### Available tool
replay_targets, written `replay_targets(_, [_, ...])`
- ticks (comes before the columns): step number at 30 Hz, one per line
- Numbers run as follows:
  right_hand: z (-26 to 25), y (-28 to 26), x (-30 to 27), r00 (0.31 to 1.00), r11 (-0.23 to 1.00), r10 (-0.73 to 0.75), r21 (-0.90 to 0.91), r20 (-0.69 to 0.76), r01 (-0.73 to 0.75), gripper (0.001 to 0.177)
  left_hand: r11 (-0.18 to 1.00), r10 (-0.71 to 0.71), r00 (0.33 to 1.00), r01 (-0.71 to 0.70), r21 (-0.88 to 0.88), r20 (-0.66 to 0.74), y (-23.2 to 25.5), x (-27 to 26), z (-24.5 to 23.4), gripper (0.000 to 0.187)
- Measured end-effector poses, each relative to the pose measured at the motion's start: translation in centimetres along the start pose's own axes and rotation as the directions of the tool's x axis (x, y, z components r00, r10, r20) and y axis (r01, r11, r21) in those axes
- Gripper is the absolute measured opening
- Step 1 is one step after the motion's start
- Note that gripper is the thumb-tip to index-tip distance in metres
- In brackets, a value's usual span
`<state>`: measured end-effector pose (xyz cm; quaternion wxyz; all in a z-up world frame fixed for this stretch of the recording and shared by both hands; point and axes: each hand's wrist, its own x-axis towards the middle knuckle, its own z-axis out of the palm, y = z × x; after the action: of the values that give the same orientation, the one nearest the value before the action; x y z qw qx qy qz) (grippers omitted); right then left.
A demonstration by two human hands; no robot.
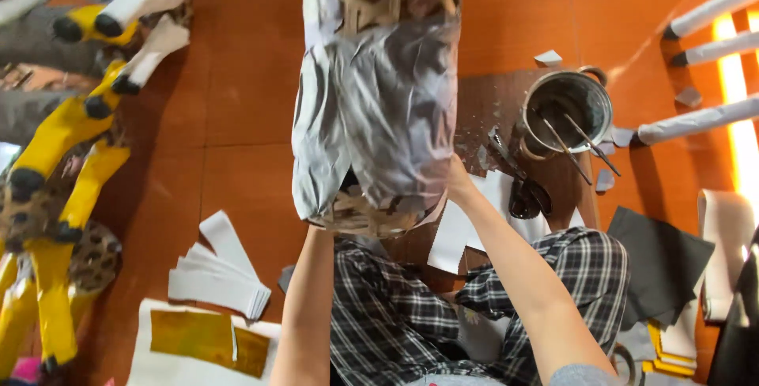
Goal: Applying white paper strips to a giraffe-shaped craft structure using glue and a brush.
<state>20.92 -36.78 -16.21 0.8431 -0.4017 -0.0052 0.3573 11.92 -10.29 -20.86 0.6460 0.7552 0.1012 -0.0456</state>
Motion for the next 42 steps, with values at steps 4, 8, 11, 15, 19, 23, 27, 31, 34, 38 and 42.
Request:
replay_targets(4, [-5.1,3.1,3.1,0.99,0.856,0.117,0.513,-0.081,-0.06,0.021,0.991,-0.068,0.996,0.061,0.116,0.061,-0.5,3.2,1.8,0.07])
replay_targets(8, [-13.4,9.8,6.2,0.952,0.92,-0.266,-0.334,-0.152,0.204,0.03,0.972,-0.117,0.989,0.094,0.217,0.095,0.3,5.1,3.7,0.068])
replay_targets(11, [-13.6,9.8,5.4,0.906,0.603,-0.417,-0.722,0.079,0.34,0.043,0.953,-0.149,0.984,0.118,0.278,0.095,1.5,5.2,5.0,0.067])
replay_targets(15, [-13.6,10.8,4.3,0.949,0.667,-0.312,-0.702,0.038,0.248,0.041,0.921,-0.22,0.973,0.184,0.344,0.069,1.0,2.3,4.5,0.065])
replay_targets(19, [-15.3,11.9,4.3,0.974,0.687,-0.227,-0.709,0.002,0.162,0.04,0.873,-0.304,0.952,0.266,0.409,0.028,0.8,-4.2,-2.6,0.063])
replay_targets(23, [-14.4,10.5,3.2,0.993,0.702,-0.111,-0.711,-0.042,0.049,0.042,0.82,-0.362,0.932,0.324,0.472,-0.011,-0.4,-9.2,-4.0,0.062])
replay_targets(27, [-13.5,9.9,3.1,0.996,0.737,-0.063,-0.676,-0.06,0.006,0.046,0.77,-0.389,0.919,0.357,0.528,-0.054,-1.2,-11.7,-4.3,0.06])
replay_targets(31, [-14.7,11.5,4.4,0.985,0.699,-0.168,-0.709,-0.036,0.093,0.055,0.715,-0.409,0.907,0.386,0.582,-0.099,-1.0,-4.4,5.3,0.058])
replay_targets(34, [-13.8,11.5,4.0,0.966,0.646,-0.254,-0.752,-0.044,0.135,0.047,0.673,-0.421,0.897,0.407,0.618,-0.134,-5.2,-3.1,6.3,0.057])
replay_targets(38, [-12.1,10.8,3.4,0.958,0.688,-0.279,-0.709,-0.059,0.156,0.059,0.613,-0.423,0.889,0.425,0.666,-0.178,-8.8,-1.7,6.7,0.056])
replay_targets(42, [-11.5,10.2,2.1,0.93,0.613,-0.362,-0.769,-0.069,0.181,0.072,0.544,-0.427,0.875,0.45,0.708,-0.229,-11.6,-2.0,6.5,0.054])
